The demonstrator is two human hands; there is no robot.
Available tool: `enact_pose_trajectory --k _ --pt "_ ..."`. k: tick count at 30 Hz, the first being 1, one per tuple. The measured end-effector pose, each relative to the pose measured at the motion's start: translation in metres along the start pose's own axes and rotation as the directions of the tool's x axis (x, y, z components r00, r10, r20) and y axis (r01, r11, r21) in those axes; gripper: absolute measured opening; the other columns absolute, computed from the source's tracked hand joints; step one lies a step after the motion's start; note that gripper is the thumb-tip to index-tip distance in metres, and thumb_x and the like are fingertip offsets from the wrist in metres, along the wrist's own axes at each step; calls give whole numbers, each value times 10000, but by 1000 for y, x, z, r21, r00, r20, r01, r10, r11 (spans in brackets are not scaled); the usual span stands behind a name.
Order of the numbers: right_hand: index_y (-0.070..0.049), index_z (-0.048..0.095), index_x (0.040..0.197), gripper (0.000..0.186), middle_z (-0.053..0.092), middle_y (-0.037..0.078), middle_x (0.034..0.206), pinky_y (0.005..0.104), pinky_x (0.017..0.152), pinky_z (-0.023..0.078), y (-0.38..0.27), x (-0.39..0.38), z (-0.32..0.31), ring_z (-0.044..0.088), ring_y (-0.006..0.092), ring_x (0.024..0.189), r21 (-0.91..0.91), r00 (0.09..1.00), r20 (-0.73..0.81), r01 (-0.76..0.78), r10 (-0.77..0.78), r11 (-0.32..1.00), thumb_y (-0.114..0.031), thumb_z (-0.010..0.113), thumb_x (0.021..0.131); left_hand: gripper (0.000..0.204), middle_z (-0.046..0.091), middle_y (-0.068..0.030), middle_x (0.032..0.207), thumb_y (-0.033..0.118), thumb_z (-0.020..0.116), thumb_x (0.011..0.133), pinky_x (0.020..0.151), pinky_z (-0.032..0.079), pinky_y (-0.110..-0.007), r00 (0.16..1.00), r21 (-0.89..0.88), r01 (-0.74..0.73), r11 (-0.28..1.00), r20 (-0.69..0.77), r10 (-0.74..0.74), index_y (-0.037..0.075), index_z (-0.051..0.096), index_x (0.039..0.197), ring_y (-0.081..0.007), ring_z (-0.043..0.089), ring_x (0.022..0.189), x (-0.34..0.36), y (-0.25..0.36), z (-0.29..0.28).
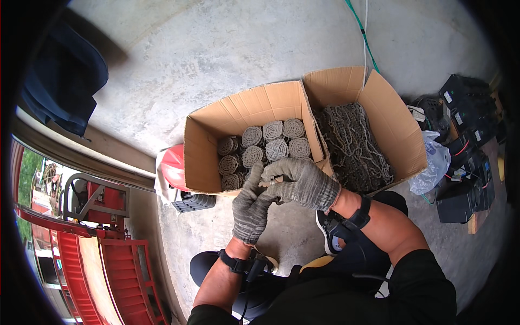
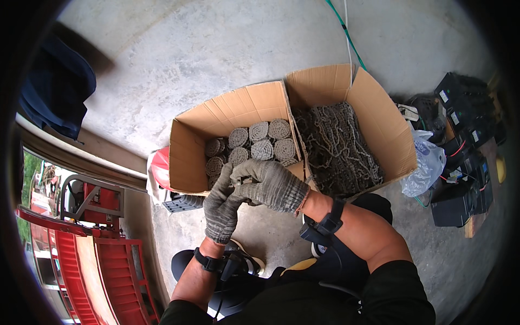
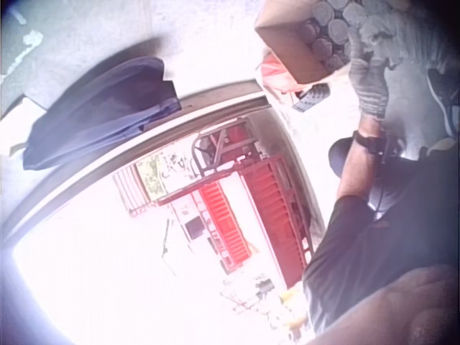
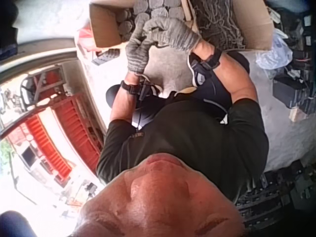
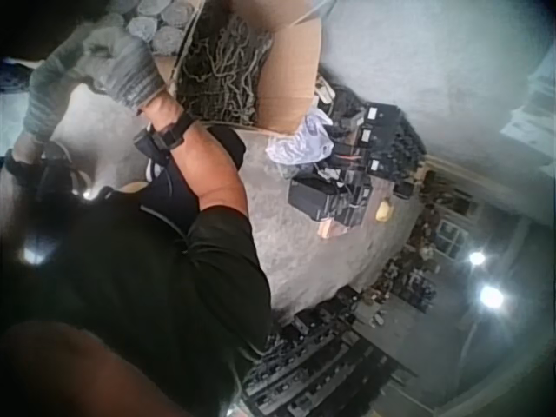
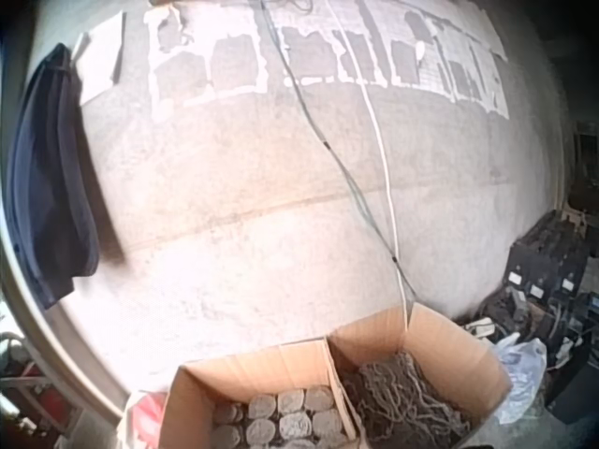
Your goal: Inspecting and manipulating metal chain rolls while sitting on the floor of a workshop.
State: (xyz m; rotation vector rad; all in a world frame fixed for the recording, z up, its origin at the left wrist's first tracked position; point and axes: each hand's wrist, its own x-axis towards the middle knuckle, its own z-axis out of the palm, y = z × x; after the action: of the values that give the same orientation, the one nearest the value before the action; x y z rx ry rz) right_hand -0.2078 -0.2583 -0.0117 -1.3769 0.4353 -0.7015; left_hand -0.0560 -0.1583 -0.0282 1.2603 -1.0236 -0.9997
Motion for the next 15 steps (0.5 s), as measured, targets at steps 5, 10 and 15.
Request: enact_pose_trajectory --k 5,10,15 --pt "-38 651 1121 325 696 125 978 337 746 539 1 1 -2 668 213 835 -322 979 54 205 -199 924 -154 743 832 648 635 -116 1237 24 688 894 872 537 -300 997 -196 74 978 8 -74 17 398 1473 -160 647 993 1 8 3" --pt "-49 657 1119 339 694 137 974 365 764 539 -3 2 -3 676 271 853 -375 977 103 214 -189 902 -167 752 816 648 635 -115 1229 82 719 879 877 548 -343 995 -450 99 887 66 -78 4 423 1451 -198 653 1013 3 7 -5" --pt "-73 657 1133 334 693 130 975 385 784 540 -7 3 -1 675 311 890 -511 922 203 387 -330 768 -147 735 817 631 603 -111 1290 63 709 871 940 517 -337 991 -436 137 890 69 -118 -2 439 1438 -185 601 1126 3 5 -7"
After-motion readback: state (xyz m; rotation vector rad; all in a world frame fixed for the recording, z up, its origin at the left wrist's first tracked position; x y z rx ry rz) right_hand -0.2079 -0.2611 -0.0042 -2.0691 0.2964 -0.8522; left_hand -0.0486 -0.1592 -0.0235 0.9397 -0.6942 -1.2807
